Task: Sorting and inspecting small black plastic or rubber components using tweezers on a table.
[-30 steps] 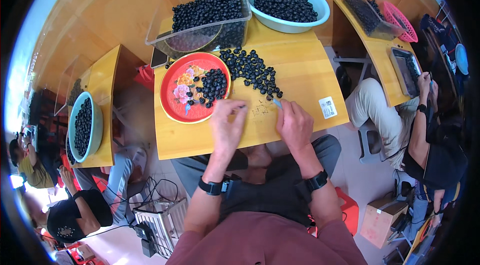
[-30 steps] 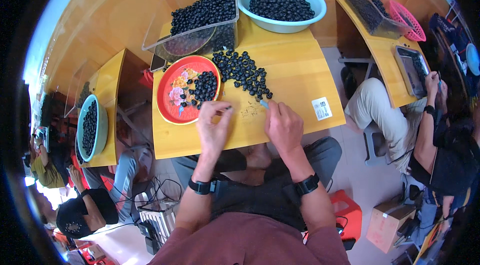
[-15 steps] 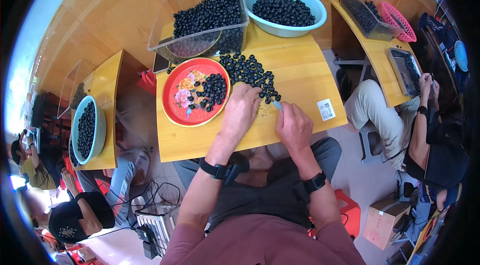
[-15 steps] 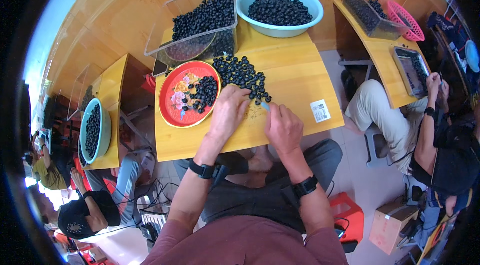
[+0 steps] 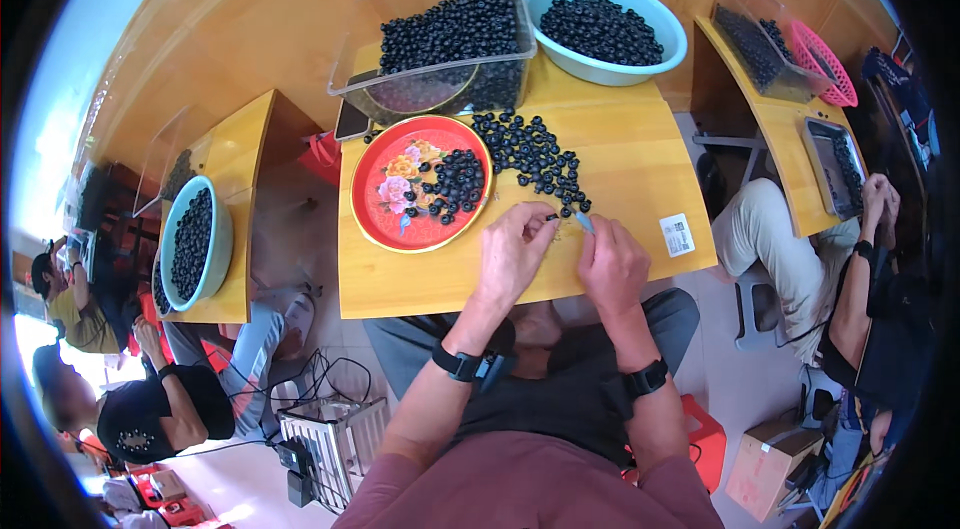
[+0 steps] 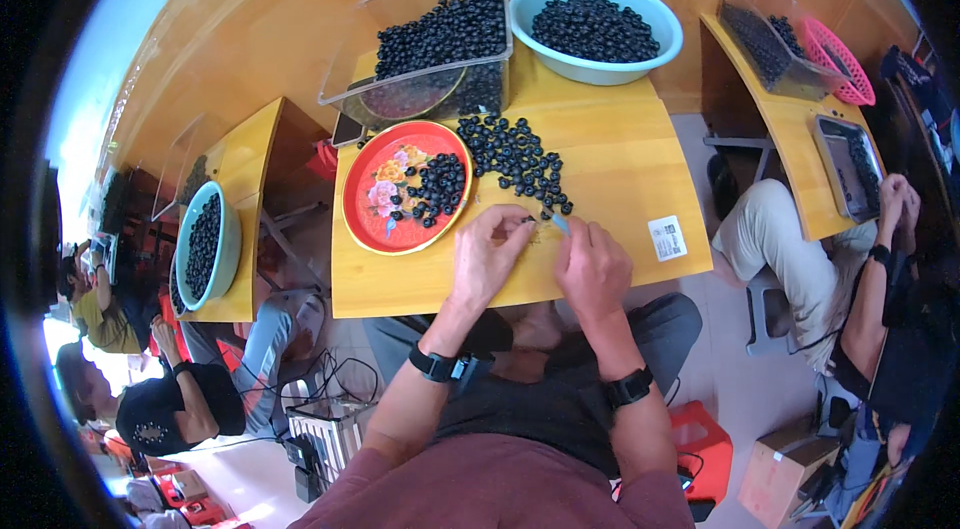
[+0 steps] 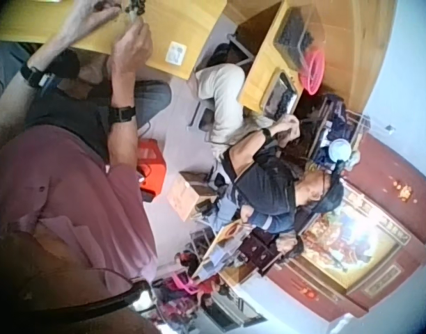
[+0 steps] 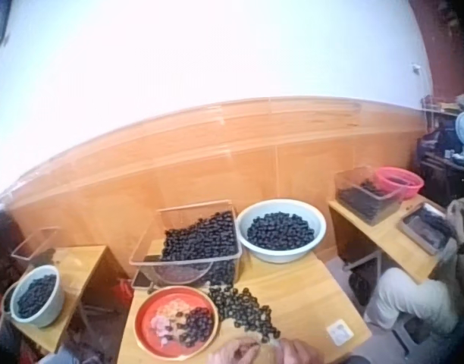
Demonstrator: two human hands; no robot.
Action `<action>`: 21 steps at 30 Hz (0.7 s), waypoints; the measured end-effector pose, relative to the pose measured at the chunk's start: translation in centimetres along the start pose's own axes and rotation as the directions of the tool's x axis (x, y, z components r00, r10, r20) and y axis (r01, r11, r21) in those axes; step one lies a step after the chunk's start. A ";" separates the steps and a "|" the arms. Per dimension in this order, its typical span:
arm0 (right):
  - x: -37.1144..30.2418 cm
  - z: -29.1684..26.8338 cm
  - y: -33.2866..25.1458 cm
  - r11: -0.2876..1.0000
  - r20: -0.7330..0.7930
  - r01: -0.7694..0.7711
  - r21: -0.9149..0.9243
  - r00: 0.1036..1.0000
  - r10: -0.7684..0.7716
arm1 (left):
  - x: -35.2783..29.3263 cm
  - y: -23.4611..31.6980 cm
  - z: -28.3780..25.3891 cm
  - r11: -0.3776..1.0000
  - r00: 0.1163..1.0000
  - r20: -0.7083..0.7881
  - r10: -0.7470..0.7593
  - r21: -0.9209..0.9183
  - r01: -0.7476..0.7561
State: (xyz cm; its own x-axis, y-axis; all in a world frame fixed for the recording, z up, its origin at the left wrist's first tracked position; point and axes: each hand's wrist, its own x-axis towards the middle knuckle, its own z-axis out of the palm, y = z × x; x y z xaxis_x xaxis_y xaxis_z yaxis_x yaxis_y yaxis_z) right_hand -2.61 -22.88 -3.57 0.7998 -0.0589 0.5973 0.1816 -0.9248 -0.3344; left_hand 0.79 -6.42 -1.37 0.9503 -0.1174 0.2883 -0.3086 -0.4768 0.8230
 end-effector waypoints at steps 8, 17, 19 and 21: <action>0.1 0.0 -0.5 1.000 0.015 -0.004 -0.021 1.000 0.004 | -1.1 -1.0 0.1 0.952 0.987 -0.049 -0.154 -0.275 0.135; 0.2 -0.4 -0.3 0.999 0.049 0.007 -0.037 0.999 -0.006 | -1.4 -0.9 0.4 0.972 0.997 -0.027 -0.079 -0.226 0.071; 0.1 -0.2 -0.3 1.000 0.030 0.018 -0.018 0.999 -0.017 | -1.6 -1.4 0.7 0.971 0.998 -0.028 -0.060 -0.233 0.052; 0.1 -0.3 -0.3 1.000 0.012 0.025 -0.006 1.000 -0.025 | -1.7 -1.8 1.2 0.934 0.988 -0.024 -0.150 -0.331 0.134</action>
State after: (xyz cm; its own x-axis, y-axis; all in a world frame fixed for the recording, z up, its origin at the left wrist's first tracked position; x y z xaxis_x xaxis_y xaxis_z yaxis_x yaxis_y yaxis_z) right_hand -2.75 -22.69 -3.24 0.8019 -0.0317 0.5966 0.1979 -0.9281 -0.3153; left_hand -0.25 -6.41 -4.00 0.9846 -0.0237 0.1731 -0.1745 -0.1726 0.9694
